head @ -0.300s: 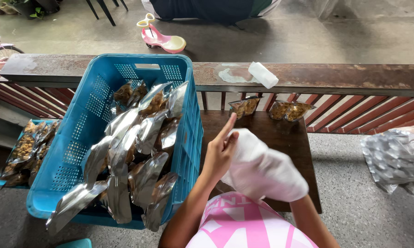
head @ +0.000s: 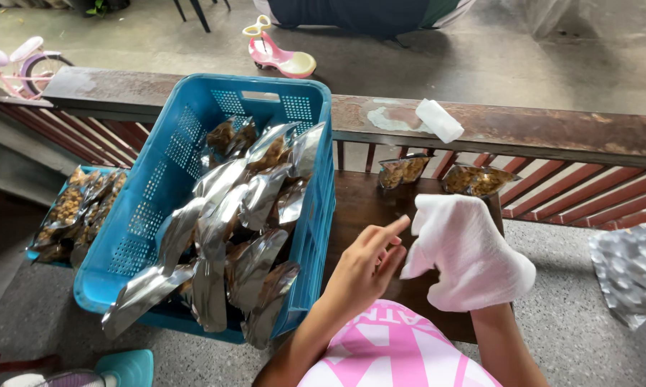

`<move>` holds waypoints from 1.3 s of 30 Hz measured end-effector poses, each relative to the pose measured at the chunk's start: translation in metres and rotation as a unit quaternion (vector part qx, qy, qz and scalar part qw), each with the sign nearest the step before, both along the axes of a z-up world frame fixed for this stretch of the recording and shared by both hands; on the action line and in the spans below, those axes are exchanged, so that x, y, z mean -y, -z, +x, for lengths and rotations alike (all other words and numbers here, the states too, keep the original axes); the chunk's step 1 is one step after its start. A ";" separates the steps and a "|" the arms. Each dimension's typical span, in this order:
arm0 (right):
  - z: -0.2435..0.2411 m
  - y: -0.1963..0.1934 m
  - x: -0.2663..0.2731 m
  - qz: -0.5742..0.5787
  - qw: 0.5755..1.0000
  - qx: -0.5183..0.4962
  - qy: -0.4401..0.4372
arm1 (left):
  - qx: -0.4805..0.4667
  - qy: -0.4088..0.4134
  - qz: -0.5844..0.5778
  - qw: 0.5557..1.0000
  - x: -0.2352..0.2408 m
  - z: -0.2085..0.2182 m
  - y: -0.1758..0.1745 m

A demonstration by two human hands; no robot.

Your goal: The person repeatedly picks up silver foil food packages from a blue crate, wipes them with a white cloth, and places them on a wooden table. The person handles the packages one by one, ensuring each is wiped before being set down in a row.

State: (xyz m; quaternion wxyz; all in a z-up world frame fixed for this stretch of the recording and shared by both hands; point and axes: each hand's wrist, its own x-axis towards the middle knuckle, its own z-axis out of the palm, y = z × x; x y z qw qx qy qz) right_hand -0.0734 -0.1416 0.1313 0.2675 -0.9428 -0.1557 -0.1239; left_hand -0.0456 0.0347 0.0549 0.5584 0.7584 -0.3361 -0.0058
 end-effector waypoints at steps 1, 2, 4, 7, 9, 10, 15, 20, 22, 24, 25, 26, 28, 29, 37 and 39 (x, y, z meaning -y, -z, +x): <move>0.002 0.000 -0.001 0.095 0.995 0.038 -0.014 | -0.007 0.004 0.005 1.000 -0.004 -0.004 -0.003; 0.008 0.000 -0.002 0.172 0.983 0.060 -0.015 | -0.015 0.008 0.010 1.000 -0.008 -0.007 -0.006; 0.021 0.000 -0.003 0.288 0.954 0.080 0.006 | -0.001 -0.011 0.003 1.000 -0.011 -0.005 -0.008; 0.053 0.002 -0.002 0.355 0.932 0.079 0.012 | 0.050 -0.071 -0.024 0.996 -0.011 0.004 -0.007; 0.080 0.003 -0.002 0.357 0.931 0.074 -0.010 | 0.066 -0.094 -0.028 0.993 -0.010 0.011 -0.004; 0.096 0.003 -0.003 0.346 0.935 0.065 -0.031 | 0.064 -0.099 -0.023 0.993 -0.010 0.013 -0.003; 0.178 0.007 -0.025 0.291 0.945 -0.019 -0.149 | 0.027 -0.121 -0.053 0.991 -0.019 0.012 -0.013; 0.231 0.023 -0.056 0.237 0.939 -0.105 -0.226 | 0.093 -0.120 -0.028 0.988 -0.072 -0.035 -0.058; 0.240 0.032 -0.066 0.231 0.934 -0.127 -0.241 | 0.100 -0.113 0.012 0.988 -0.091 -0.043 -0.075; 0.245 0.038 -0.071 0.242 0.929 -0.143 -0.241 | 0.123 -0.126 0.040 0.984 -0.106 -0.042 -0.083; 0.245 0.040 -0.074 0.247 0.932 -0.150 -0.220 | 0.144 -0.143 0.048 0.978 -0.113 -0.028 -0.084; 0.244 0.041 -0.074 0.250 0.936 -0.158 -0.188 | 0.166 -0.157 0.055 0.972 -0.120 -0.011 -0.082; 0.242 0.039 -0.079 0.212 0.958 -0.121 -0.148 | 0.054 -0.218 0.194 0.955 -0.130 0.030 -0.075; 0.240 0.037 -0.083 0.178 0.970 -0.062 -0.151 | 0.101 -0.236 0.185 0.949 -0.135 0.049 -0.069; 0.204 0.026 -0.096 0.105 0.969 0.147 -0.168 | 0.135 -0.225 0.289 0.921 -0.144 0.157 -0.032; 0.198 0.020 -0.094 0.100 0.951 0.242 -0.162 | 0.120 -0.197 0.295 0.927 -0.139 0.160 -0.029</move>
